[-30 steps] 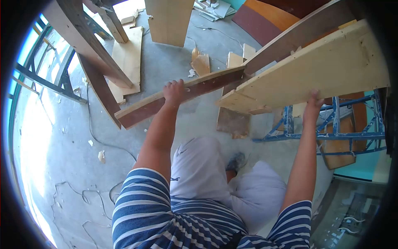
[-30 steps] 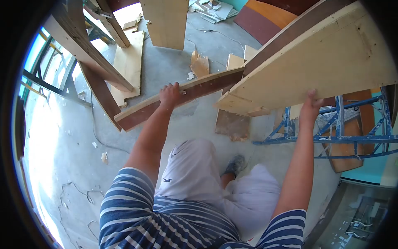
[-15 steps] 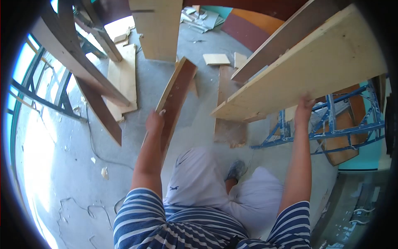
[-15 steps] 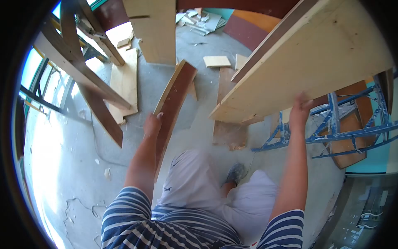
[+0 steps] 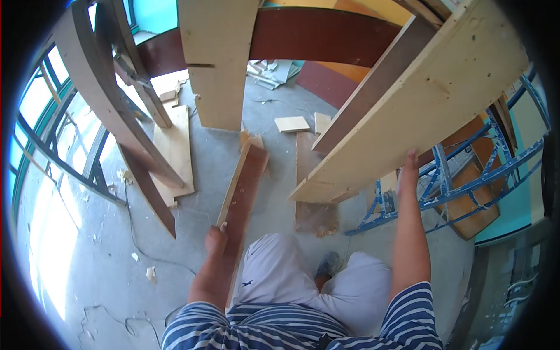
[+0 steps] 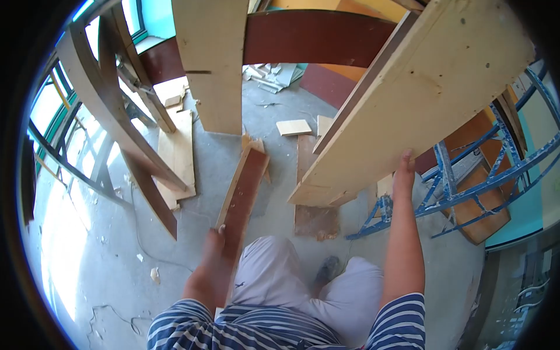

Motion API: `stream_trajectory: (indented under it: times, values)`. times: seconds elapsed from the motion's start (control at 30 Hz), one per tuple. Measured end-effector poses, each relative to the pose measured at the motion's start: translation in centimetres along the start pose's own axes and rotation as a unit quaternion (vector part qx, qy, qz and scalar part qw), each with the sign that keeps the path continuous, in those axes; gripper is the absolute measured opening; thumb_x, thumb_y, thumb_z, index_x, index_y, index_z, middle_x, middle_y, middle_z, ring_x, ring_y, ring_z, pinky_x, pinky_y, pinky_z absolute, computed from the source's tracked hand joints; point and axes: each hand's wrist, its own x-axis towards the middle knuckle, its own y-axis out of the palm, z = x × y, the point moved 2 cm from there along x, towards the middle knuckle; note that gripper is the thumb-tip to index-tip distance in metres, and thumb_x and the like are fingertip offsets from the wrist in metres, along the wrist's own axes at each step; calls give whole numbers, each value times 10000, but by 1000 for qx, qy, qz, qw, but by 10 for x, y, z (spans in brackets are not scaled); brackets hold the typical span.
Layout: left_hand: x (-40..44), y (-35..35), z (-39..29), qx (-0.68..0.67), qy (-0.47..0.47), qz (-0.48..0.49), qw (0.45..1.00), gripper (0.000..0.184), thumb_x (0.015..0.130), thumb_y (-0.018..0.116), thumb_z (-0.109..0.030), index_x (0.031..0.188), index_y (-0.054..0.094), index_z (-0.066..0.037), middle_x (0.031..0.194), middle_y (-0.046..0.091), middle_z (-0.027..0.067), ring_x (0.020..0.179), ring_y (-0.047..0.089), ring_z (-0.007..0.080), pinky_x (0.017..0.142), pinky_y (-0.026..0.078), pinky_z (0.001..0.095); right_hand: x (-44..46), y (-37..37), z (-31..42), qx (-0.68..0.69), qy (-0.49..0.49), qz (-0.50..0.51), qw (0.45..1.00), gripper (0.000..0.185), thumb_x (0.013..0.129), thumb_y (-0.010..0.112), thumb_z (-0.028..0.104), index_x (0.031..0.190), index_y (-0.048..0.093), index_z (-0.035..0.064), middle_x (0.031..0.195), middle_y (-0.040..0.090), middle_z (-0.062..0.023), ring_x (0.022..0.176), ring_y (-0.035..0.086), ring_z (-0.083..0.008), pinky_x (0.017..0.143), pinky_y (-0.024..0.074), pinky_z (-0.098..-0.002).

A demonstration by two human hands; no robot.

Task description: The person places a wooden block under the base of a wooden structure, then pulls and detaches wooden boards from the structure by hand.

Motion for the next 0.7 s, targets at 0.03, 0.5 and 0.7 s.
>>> stream_trajectory:
  times: [0.03, 0.5, 0.7]
  values:
    - [3, -4, -15, 8, 19, -6, 1000, 596, 873, 499, -592, 970, 587, -11, 967, 656, 236, 923, 631, 425, 794, 498, 497, 1, 0, -5, 3, 26, -5, 1000, 885, 849, 491, 677, 1424, 308, 29, 1440, 380, -118, 1333, 351, -264, 1110, 247, -401]
    - [60, -43, -264, -50, 89, 41, 994, 334, 908, 478, -316, 1105, 605, -79, 1102, 644, 189, 1041, 613, 358, 878, 484, 455, -15, 15, 2, 11, -9, -29, 999, 848, 874, 507, 631, 1429, 292, 27, 1426, 390, -134, 1304, 391, -259, 1071, 314, -380]
    - [50, 6, -276, -74, 107, 65, 989, 333, 916, 478, -303, 1098, 604, -55, 1077, 652, 196, 1025, 616, 373, 859, 489, 461, -12, 15, -5, 17, -14, -38, 999, 893, 855, 499, 666, 1444, 254, 41, 1444, 361, -137, 1324, 364, -266, 1092, 278, -382]
